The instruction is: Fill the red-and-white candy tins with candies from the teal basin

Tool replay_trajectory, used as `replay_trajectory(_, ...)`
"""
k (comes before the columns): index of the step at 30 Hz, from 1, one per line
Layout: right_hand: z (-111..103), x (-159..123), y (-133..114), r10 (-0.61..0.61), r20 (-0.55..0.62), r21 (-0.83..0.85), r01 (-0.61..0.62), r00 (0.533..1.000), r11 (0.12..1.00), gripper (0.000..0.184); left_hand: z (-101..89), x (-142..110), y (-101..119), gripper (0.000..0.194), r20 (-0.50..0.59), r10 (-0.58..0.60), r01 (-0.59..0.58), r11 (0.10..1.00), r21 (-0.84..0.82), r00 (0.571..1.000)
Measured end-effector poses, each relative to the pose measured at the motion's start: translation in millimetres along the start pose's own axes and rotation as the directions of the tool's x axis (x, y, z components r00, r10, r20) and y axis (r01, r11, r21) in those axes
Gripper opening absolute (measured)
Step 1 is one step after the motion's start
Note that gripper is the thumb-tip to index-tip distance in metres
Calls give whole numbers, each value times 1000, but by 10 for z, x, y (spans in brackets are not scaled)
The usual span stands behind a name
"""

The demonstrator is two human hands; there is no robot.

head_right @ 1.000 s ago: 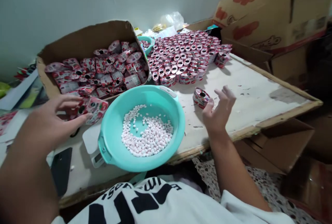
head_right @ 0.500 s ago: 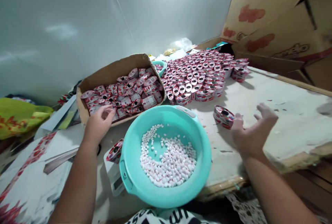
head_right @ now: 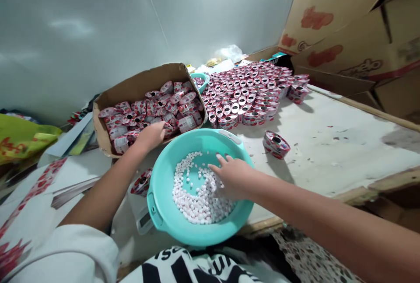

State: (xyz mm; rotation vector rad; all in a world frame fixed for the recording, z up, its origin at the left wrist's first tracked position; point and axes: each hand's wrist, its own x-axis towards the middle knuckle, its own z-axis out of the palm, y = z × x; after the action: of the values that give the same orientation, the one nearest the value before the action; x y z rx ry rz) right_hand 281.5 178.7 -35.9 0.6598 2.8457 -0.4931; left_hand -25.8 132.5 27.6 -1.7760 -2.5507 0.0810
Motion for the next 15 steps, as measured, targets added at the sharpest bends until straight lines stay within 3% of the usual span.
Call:
replay_trajectory(2,86,67,-16,-16,49,36,15,999,999,88,-111,-292,86,40,-110,-30,21,997,-80,994)
replay_trajectory(4,116,75,-59,-72,116,79,63,991,995,91,-141,-643,235,40,-273,-96,-2,941,-338,957)
replay_trajectory(5,110,56,-91,-102,151,89,90,983,992,92,-116,-819,327,40,-284,-133,-10,892,-452,949)
replay_trajectory(7,57,-13,-172,-138,227,108,116,964,987,92,9,-1121,513,38,-199,-100,-50,771,-634,975)
replay_trajectory(9,-31,-99,-260,-150,312,164,102,938,981,87,190,-1312,661,37,-115,-115,-6,682,-731,987)
replay_trajectory(12,-144,-186,-380,-253,431,360,92,866,928,72,421,-1382,749,33,-25,-95,44,655,-755,995)
replay_trajectory(15,-123,-164,-479,-359,478,541,53,802,839,61,498,-1318,725,32,-26,-58,19,659,-752,998)
